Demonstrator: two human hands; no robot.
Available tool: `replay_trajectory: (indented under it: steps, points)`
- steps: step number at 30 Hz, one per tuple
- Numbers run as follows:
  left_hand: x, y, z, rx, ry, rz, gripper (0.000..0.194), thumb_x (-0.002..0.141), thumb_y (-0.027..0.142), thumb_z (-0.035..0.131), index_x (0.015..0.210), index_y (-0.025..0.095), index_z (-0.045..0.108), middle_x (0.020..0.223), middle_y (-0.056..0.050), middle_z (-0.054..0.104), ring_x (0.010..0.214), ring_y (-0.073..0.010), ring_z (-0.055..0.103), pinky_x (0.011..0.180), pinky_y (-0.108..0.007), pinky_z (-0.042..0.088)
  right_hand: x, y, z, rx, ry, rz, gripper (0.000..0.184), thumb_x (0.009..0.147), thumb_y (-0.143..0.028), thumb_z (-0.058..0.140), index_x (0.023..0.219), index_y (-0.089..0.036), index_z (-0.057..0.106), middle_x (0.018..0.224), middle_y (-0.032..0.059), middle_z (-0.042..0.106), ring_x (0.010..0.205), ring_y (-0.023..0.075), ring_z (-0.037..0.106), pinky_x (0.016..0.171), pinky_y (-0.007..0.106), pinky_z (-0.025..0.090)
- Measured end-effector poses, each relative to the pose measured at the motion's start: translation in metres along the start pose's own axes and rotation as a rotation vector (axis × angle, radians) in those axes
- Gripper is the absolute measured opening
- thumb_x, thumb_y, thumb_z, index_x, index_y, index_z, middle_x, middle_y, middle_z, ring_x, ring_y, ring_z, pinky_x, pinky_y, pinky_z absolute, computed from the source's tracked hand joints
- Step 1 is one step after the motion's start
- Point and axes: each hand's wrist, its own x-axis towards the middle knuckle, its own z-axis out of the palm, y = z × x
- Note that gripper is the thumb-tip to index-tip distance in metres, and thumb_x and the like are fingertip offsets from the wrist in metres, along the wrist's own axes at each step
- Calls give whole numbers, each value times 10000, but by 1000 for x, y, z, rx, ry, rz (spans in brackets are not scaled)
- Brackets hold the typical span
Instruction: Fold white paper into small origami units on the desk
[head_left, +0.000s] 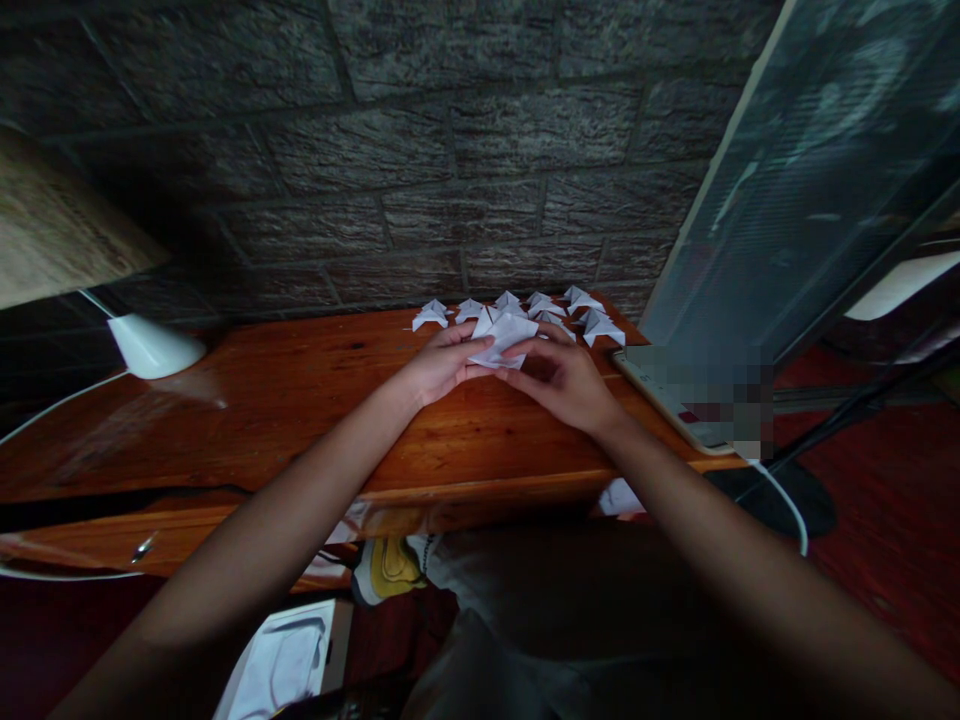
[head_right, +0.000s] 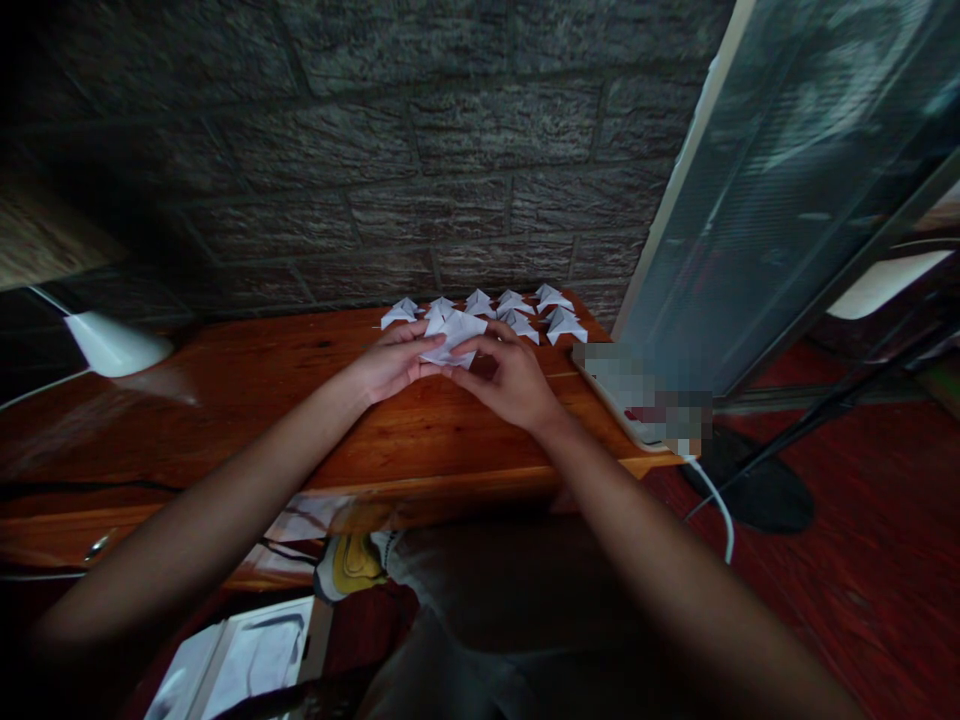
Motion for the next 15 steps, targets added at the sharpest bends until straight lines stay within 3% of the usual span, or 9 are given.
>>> replay_trajectory:
  steps: [3, 7, 12, 15]
  points:
    - [0, 0, 1, 28, -15, 14, 314, 694, 153, 848, 985, 136, 732, 972, -68, 757, 828, -152, 703, 853, -317, 570, 1, 0, 2, 105, -9, 109, 259, 847, -464, 724, 910, -214, 750, 986, 67, 717, 954, 218, 670, 893, 365, 524]
    - [-2, -1, 4, 62, -70, 48, 361, 654, 167, 876, 983, 130, 732, 934, -61, 756, 808, -150, 700, 862, -321, 551, 1, -1, 4, 101, 39, 200, 333, 874, -523, 671, 836, -201, 747, 820, 41, 719, 719, 171, 620, 726, 309, 495]
    - [-4, -1, 7, 81, -93, 64, 396, 643, 174, 884, 1006, 130, 732, 980, -75, 757, 865, -174, 702, 899, -356, 531, 1, -5, 2, 1, 84, 128, 317, 928, -484, 617, 870, -198, 743, 848, 49, 719, 743, 177, 617, 749, 305, 477]
    - [-5, -1, 6, 69, -100, 73, 408, 640, 183, 888, 1014, 136, 733, 974, -66, 753, 861, -173, 698, 878, -344, 530, 1, -4, 1, 24, 24, 35, 279, 884, -483, 689, 939, -217, 754, 942, 57, 721, 854, 202, 653, 826, 326, 489]
